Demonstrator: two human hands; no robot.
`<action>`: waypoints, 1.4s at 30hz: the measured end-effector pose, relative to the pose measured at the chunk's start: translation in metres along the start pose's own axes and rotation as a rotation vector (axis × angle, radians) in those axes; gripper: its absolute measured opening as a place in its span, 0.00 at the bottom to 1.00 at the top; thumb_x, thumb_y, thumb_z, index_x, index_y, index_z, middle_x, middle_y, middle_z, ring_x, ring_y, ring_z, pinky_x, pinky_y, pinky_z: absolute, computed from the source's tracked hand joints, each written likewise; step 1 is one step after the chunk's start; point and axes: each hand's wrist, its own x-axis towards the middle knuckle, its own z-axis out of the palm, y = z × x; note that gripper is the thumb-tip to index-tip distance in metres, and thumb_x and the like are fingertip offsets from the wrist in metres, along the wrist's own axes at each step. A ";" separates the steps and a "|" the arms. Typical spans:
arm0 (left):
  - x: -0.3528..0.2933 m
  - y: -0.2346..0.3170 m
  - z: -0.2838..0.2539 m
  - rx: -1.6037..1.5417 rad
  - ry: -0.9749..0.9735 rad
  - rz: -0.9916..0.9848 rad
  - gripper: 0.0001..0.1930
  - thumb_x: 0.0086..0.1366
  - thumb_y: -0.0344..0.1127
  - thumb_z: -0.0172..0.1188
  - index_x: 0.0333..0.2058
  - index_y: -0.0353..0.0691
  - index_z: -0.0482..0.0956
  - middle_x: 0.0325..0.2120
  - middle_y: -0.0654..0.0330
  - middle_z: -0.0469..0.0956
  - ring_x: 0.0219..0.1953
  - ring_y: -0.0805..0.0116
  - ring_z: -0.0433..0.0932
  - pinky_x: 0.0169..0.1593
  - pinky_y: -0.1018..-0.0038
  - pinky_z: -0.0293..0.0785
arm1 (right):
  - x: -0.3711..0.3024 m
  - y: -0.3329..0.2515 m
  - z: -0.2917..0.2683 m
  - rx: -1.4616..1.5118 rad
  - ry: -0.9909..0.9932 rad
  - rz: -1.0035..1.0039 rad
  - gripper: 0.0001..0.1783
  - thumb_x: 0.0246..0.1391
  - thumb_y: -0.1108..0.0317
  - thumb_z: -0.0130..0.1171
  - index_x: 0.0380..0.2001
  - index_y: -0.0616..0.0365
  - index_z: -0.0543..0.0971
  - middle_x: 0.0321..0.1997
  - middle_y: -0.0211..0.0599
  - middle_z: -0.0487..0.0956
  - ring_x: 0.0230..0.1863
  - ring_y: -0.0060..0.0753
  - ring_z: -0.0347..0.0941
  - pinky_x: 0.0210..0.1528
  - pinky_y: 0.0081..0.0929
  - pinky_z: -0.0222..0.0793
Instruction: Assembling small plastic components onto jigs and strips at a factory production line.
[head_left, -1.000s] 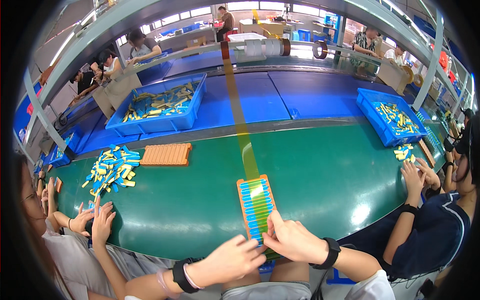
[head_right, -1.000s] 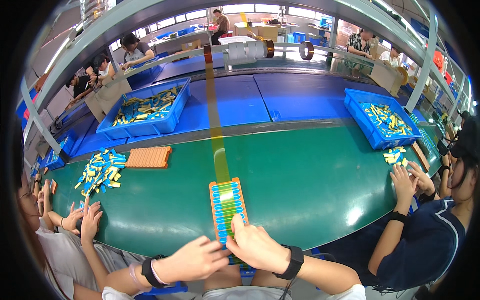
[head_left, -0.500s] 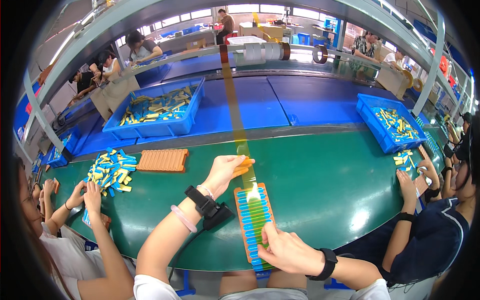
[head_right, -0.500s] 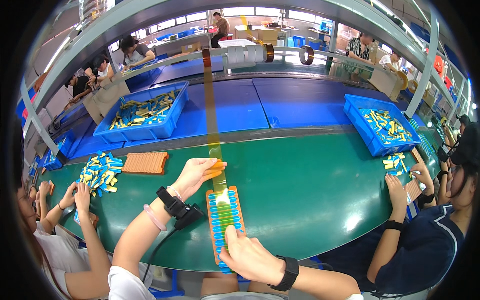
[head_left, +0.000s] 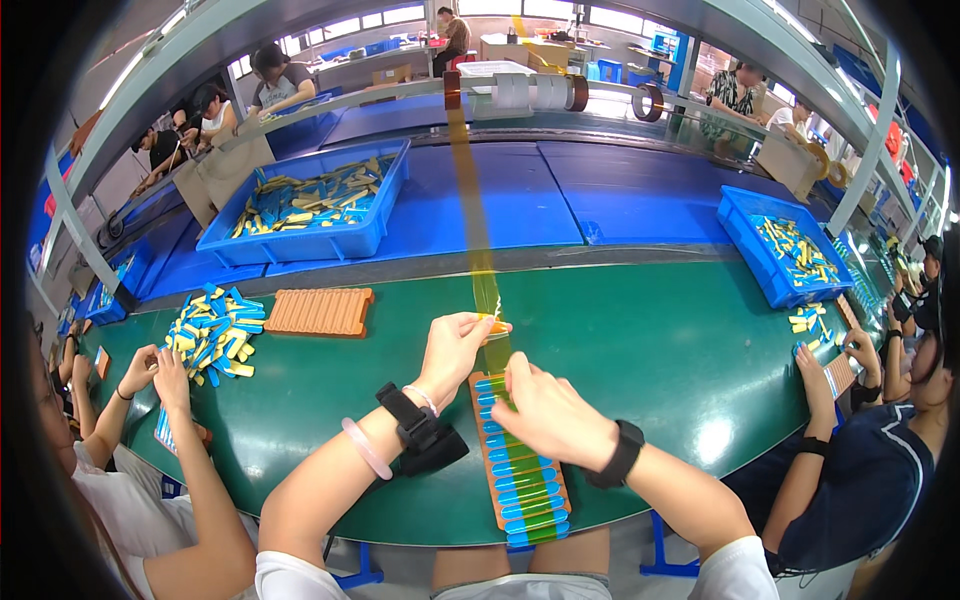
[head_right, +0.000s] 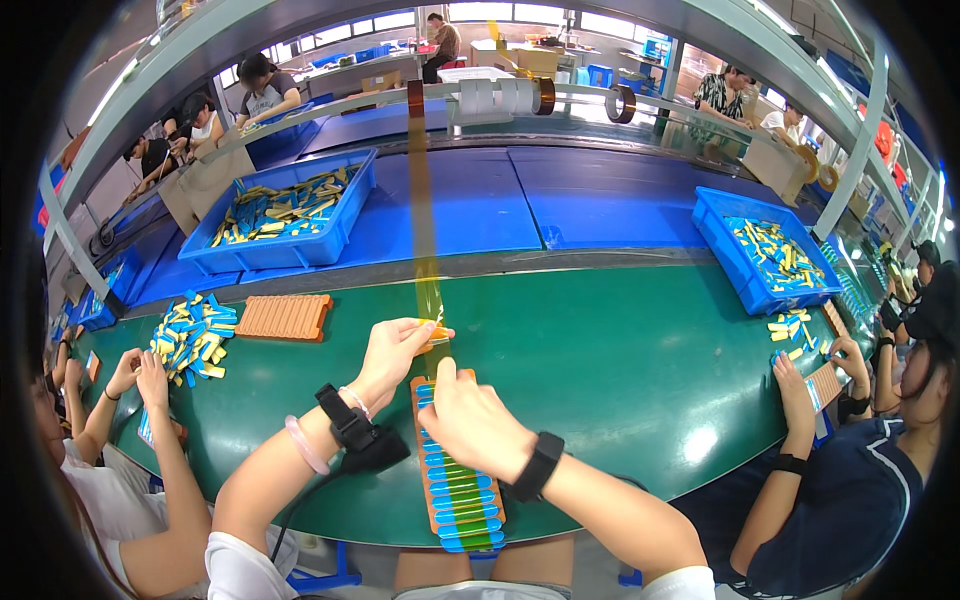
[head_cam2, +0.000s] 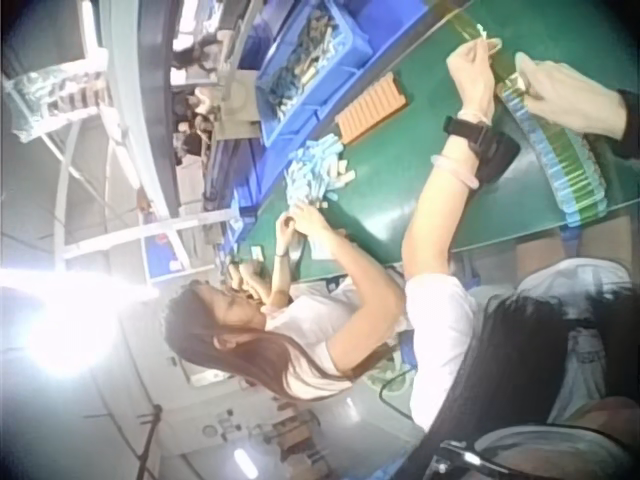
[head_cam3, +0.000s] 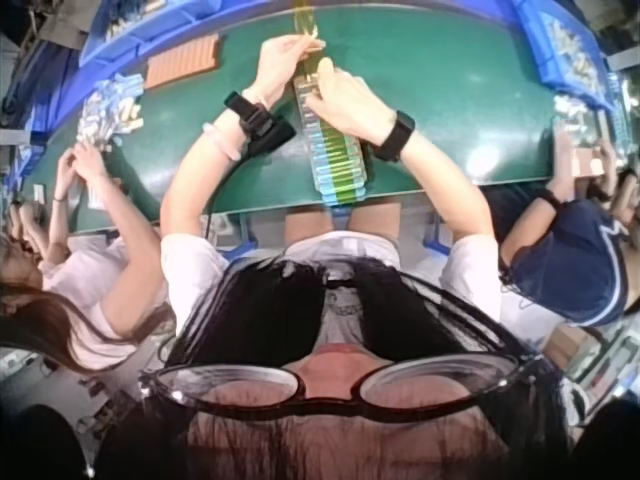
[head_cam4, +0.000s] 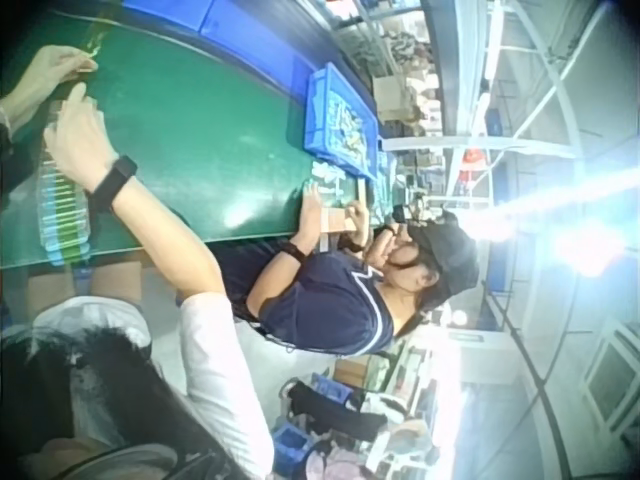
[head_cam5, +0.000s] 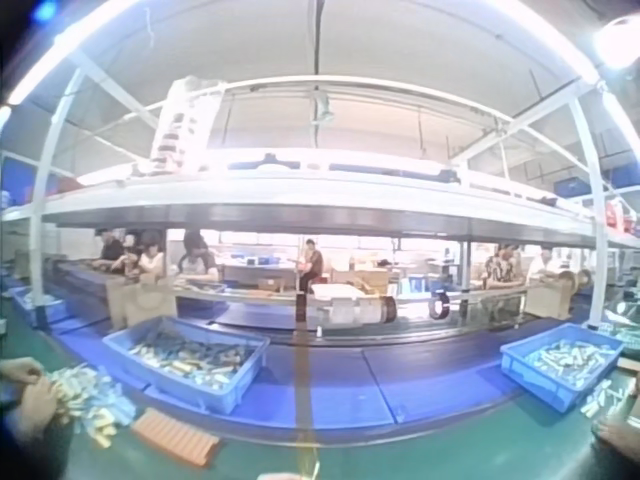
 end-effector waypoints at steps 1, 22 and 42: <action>-0.002 0.000 -0.001 0.006 0.014 0.002 0.12 0.61 0.32 0.46 0.36 0.27 0.72 0.33 0.55 0.76 0.37 0.74 0.73 0.44 0.78 0.68 | 0.008 -0.001 -0.001 -0.007 -0.020 0.051 0.15 0.45 0.66 0.46 0.30 0.65 0.57 0.31 0.55 0.70 0.31 0.57 0.68 0.31 0.43 0.65; -0.014 0.016 -0.009 0.940 -0.121 -0.014 0.35 0.59 0.58 0.38 0.45 0.23 0.63 0.56 0.35 0.40 0.60 0.44 0.26 0.59 0.55 0.36 | 0.014 0.055 -0.031 -0.236 0.186 0.096 0.20 0.42 0.63 0.52 0.36 0.64 0.61 0.36 0.52 0.65 0.35 0.56 0.68 0.37 0.42 0.67; -0.077 0.039 -0.032 -0.405 -0.183 -0.147 0.13 0.56 0.26 0.50 0.41 0.29 0.66 0.34 0.57 0.71 0.37 0.67 0.72 0.44 0.69 0.69 | 0.002 0.045 -0.022 -0.671 -0.192 -0.184 0.32 0.28 0.64 0.61 0.45 0.40 0.69 0.47 0.36 0.62 0.44 0.48 0.62 0.37 0.41 0.65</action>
